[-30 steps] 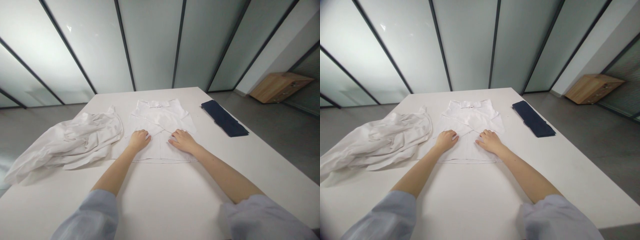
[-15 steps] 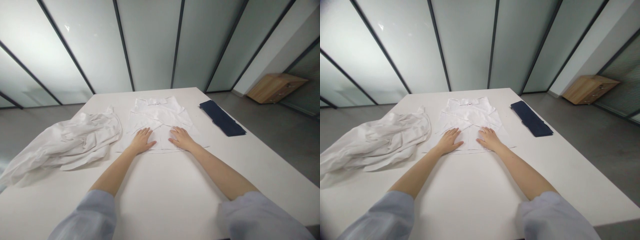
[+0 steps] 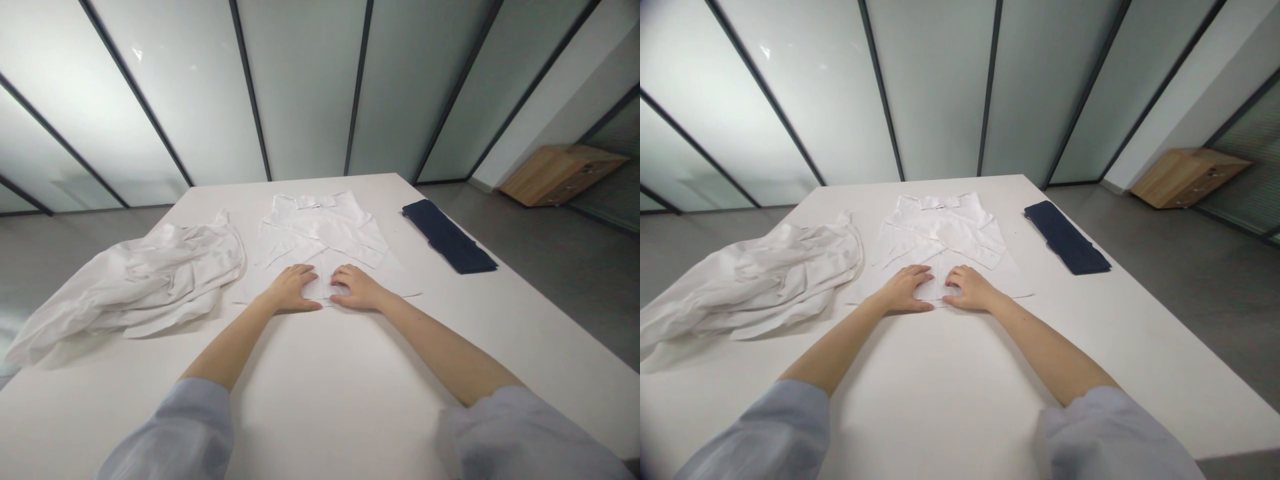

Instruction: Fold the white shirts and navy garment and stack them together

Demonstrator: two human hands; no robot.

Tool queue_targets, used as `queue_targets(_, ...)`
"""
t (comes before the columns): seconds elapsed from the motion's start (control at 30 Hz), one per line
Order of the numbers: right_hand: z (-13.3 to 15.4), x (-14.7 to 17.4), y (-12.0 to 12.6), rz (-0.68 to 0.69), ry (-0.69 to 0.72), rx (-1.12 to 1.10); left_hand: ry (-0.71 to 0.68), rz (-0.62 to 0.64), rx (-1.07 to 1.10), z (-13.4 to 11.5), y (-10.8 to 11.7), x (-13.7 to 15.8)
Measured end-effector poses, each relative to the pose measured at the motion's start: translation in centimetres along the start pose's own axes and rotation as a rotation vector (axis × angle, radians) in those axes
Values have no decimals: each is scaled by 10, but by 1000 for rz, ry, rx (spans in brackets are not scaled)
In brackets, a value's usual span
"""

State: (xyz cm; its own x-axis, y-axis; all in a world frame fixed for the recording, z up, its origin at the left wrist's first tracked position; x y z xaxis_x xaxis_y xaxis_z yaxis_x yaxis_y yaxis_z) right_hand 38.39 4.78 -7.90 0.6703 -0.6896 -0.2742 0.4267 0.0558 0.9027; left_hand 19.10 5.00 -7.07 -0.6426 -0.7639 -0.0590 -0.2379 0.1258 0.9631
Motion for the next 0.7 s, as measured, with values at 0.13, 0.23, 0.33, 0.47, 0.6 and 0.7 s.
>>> queue_targets(0.13,3,0,-1,32,-8,22,-70,-35,30,-10,2,-1)
queue_targets(0.23,5,0,-1,43,2,43,-110,-44,26,-16,-2,-5)
queue_targets(0.33,7,-2,-2,45,13,74,-103,-54,-9,-16,-6,-9)
queue_targets(0.47,7,-5,-5,76,17,120,-72,-50,-56,-14,-8,-12)
queue_targets(0.6,2,-6,-5,120,-23,198,-81,-34,-78,-13,-7,-10)
queue_targets(0.7,-6,-4,-3,142,-112,277,-69,-13,-88,-9,-4,-6)
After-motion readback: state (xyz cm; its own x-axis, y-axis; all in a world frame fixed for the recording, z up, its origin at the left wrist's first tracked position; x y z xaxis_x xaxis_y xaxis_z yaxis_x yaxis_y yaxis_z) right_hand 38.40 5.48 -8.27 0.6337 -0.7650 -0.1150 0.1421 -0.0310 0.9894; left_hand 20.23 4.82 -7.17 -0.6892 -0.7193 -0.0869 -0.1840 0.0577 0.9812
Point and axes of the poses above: each hand's wrist, its own x-axis away from the middle knuckle, its own y-axis out of the back of the hand, z = x × y, the point moved 4 cm from there along -x, towards the middle knuckle, and after that the axes turned 2 degrees about x, right-handed, at the moved point
